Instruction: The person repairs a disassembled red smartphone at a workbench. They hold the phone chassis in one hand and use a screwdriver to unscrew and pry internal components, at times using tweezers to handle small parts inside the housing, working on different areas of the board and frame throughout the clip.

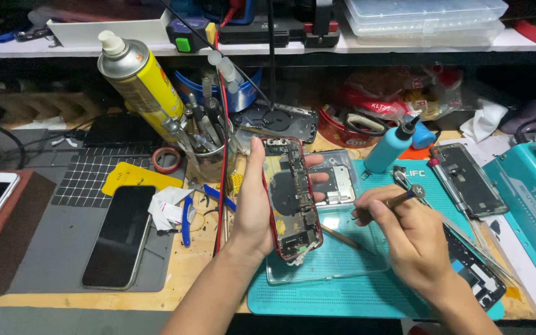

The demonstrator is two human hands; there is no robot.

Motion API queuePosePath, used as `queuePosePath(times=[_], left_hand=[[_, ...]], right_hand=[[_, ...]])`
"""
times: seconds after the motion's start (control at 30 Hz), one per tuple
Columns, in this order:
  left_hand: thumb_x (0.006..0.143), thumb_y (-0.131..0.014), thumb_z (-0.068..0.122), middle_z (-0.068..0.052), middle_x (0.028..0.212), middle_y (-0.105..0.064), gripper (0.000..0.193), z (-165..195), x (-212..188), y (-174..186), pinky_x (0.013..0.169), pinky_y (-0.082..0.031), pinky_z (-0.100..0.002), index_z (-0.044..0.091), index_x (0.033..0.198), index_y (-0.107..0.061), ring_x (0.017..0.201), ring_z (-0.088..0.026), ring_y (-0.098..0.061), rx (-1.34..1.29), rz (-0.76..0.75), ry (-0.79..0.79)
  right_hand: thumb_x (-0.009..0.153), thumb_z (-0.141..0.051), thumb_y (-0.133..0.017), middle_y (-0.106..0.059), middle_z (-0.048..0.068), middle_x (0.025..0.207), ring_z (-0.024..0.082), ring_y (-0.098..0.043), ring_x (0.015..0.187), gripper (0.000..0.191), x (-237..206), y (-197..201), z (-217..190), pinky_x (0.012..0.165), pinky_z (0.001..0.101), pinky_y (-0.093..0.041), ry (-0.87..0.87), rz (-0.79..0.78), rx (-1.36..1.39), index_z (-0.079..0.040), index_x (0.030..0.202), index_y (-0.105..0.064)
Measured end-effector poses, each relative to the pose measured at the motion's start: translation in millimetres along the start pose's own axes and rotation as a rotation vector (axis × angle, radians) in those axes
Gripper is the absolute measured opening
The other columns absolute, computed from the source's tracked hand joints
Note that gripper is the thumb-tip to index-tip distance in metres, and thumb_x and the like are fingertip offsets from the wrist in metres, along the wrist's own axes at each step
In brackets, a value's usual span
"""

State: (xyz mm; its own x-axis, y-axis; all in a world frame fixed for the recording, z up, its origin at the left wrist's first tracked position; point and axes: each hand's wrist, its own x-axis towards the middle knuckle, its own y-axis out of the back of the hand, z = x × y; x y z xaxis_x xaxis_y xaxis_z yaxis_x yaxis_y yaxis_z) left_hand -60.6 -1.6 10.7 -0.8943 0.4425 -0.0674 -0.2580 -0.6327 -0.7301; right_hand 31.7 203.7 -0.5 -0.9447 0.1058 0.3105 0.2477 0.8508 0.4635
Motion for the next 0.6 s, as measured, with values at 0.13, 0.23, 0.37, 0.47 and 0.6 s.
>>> queuePosePath(times=[0.13,0.23,0.37,0.47,0.6], left_hand=[[0.104,-0.024,0.064,-0.021,0.117,-0.07,0.076,-2,-1,-1,0.076,-0.061,-0.038,0.0,0.127,-0.058,0.093,-0.025,-0.071,-0.007,0.009,0.01],[0.105,-0.025,0.064,-0.021,0.118,-0.07,0.074,-3,-5,0,0.076,-0.061,-0.038,0.001,0.128,-0.057,0.093,-0.025,-0.07,-0.034,-0.013,0.001],[0.106,-0.025,0.061,-0.023,0.118,-0.069,0.071,-4,-16,4,0.079,-0.061,-0.039,0.002,0.13,-0.056,0.096,-0.026,-0.071,-0.034,-0.034,-0.065],[0.107,-0.025,0.058,-0.023,0.118,-0.069,0.07,-1,-22,7,0.081,-0.061,-0.039,0.001,0.132,-0.056,0.098,-0.027,-0.071,-0.049,-0.037,-0.099],[0.111,-0.027,0.054,-0.023,0.12,-0.068,0.066,3,-23,12,0.084,-0.06,-0.04,-0.002,0.134,-0.055,0.101,-0.028,-0.069,-0.149,-0.098,-0.125]], right_hand=[[0.103,-0.018,-0.05,-0.081,0.009,0.088,0.019,-0.076,0.082,0.027,6,-8,2,0.077,0.0298,-0.06,-0.226,-0.08,0.032,0.0,0.098,-0.069],[0.101,-0.017,-0.055,-0.079,0.009,0.098,0.019,-0.073,0.09,0.024,5,-6,-1,0.079,0.0301,-0.056,-0.096,-0.091,-0.014,-0.001,0.097,-0.073],[0.098,-0.01,-0.066,-0.071,0.01,0.099,0.019,-0.067,0.089,0.014,2,2,-16,0.079,0.0293,-0.051,0.187,0.004,-0.014,0.002,0.096,-0.074],[0.095,-0.005,-0.071,-0.07,0.01,0.084,0.016,-0.064,0.076,0.013,1,4,-32,0.068,0.027,-0.049,0.106,0.066,0.085,0.004,0.102,-0.077],[0.088,-0.002,-0.075,-0.074,0.01,0.082,0.013,-0.069,0.072,0.015,7,3,-50,0.065,0.0241,-0.054,-0.027,0.028,0.227,0.006,0.101,-0.076]])
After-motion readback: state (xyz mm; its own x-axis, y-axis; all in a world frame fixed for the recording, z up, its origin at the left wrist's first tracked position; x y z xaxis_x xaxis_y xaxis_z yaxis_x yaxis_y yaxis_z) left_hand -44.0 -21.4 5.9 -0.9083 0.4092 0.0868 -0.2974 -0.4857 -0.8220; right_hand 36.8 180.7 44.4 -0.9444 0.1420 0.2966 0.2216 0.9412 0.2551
